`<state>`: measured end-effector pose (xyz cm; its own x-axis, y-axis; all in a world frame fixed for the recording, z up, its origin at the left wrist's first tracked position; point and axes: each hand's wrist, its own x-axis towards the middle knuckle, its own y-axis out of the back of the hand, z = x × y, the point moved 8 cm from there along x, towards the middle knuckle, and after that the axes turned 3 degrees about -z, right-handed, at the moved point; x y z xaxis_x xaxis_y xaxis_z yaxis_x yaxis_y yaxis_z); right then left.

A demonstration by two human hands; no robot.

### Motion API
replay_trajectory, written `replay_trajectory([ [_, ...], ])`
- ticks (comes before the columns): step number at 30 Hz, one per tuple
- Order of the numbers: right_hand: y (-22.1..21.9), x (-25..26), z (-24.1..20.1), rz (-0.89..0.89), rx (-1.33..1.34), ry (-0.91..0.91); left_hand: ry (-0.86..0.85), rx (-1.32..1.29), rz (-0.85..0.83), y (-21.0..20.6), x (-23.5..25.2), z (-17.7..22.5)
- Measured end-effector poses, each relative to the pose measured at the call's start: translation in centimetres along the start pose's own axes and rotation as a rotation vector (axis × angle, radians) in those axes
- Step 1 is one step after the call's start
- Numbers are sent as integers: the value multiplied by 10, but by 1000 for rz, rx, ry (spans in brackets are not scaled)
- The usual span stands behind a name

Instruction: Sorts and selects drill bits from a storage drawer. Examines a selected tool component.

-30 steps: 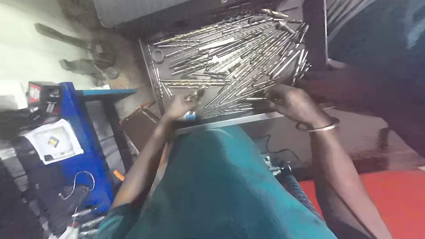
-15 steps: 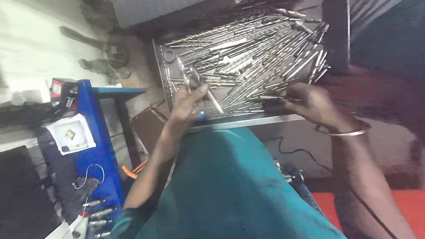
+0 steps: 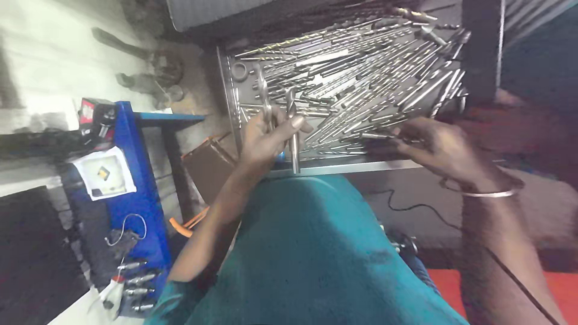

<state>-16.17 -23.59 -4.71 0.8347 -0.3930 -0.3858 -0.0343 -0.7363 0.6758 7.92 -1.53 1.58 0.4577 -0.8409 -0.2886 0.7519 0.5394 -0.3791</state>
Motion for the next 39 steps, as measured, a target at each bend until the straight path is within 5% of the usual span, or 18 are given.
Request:
replay_trajectory([
  [9, 2, 1, -9, 35, -2, 41, -35, 119, -137, 1, 1, 16],
  [13, 9, 4, -23, 39, -6, 40, 104, 484, 24, 28, 18, -14],
  [18, 24, 18, -50, 62, -72, 65, 249, 1009, -22, 59, 39, -87],
  [25, 57, 41, -95, 173, -76, 212, 116, 1328, 17, 55, 47, -103],
  [31, 69, 48, -123, 187, -105, 296, 48, 1241, 200, 69, 50, -70],
  [34, 69, 55, -144, 185, -164, 354, -84, 966, 351, 70, 42, -26],
  [39, 45, 68, -196, 116, -303, 528, -257, 335, 128, 28, 38, 29],
])
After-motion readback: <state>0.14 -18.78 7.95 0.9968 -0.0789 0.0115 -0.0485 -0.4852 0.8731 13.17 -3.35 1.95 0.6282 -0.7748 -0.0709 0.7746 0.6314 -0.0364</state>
